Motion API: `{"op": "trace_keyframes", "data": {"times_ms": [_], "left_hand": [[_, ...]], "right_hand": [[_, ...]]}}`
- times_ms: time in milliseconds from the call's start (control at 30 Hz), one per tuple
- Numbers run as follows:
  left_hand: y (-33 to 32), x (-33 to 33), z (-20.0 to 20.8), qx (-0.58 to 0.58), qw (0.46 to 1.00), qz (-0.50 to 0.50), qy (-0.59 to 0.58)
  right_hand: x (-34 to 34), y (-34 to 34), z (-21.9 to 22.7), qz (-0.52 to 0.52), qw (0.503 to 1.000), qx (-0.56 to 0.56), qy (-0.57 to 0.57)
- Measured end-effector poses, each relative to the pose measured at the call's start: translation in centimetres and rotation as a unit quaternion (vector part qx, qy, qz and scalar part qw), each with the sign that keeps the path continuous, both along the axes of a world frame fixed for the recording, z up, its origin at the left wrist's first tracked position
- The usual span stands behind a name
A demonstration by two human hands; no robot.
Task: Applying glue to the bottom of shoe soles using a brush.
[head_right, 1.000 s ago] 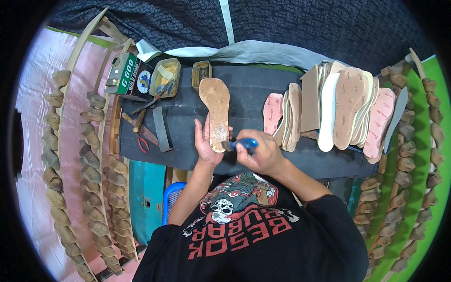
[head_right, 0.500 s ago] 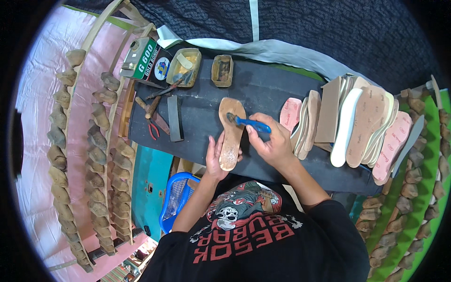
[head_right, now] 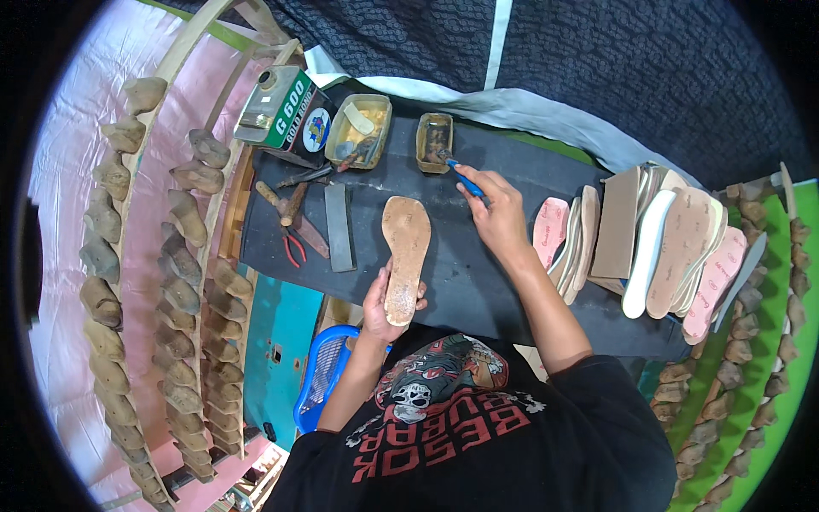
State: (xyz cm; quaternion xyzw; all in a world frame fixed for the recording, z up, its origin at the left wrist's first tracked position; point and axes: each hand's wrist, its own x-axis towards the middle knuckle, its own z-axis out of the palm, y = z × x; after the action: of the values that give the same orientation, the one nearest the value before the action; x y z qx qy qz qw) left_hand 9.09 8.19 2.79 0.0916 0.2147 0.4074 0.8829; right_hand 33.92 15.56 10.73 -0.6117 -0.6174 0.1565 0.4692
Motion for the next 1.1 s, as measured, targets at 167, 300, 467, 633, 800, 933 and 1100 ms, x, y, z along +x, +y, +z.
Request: {"op": "trace_keyframes", "data": {"times_ms": [167,300,467,633,800,933,1100], "left_hand": [[2.2,-1.4,-0.4,0.029,0.997,-0.054,-0.041],[4.3,-2.5,-0.7,0.054,0.995,-0.074,-0.039],[6.7,-3.3,-1.1,0.043,0.994,-0.075,-0.064],[8.2,-2.8,-0.5,0.072,0.991,-0.059,-0.094],[6.1,-1.8,0.6,0.085,0.992,-0.014,-0.096],[2.7,-0.4,0.5,0.1,0.989,-0.01,-0.104],[-3.8,2.4,1.0,0.126,0.991,0.037,-0.023]], "right_hand": [[-2.6,3.4,-2.5,-0.02,1.0,-0.021,-0.007],[-3.6,4.7,-4.0,-0.045,0.998,-0.032,-0.03],[-3.7,5.1,-3.7,-0.043,0.991,-0.109,-0.062],[-2.4,3.6,-2.8,-0.048,0.988,-0.139,-0.056],[-2.2,-0.6,-3.7,-0.075,0.994,-0.074,0.009],[-1.9,-5.6,-6.3,0.068,0.974,-0.135,0.171],[-2.6,-11.2,-5.4,0.251,0.844,-0.287,0.378]]}}
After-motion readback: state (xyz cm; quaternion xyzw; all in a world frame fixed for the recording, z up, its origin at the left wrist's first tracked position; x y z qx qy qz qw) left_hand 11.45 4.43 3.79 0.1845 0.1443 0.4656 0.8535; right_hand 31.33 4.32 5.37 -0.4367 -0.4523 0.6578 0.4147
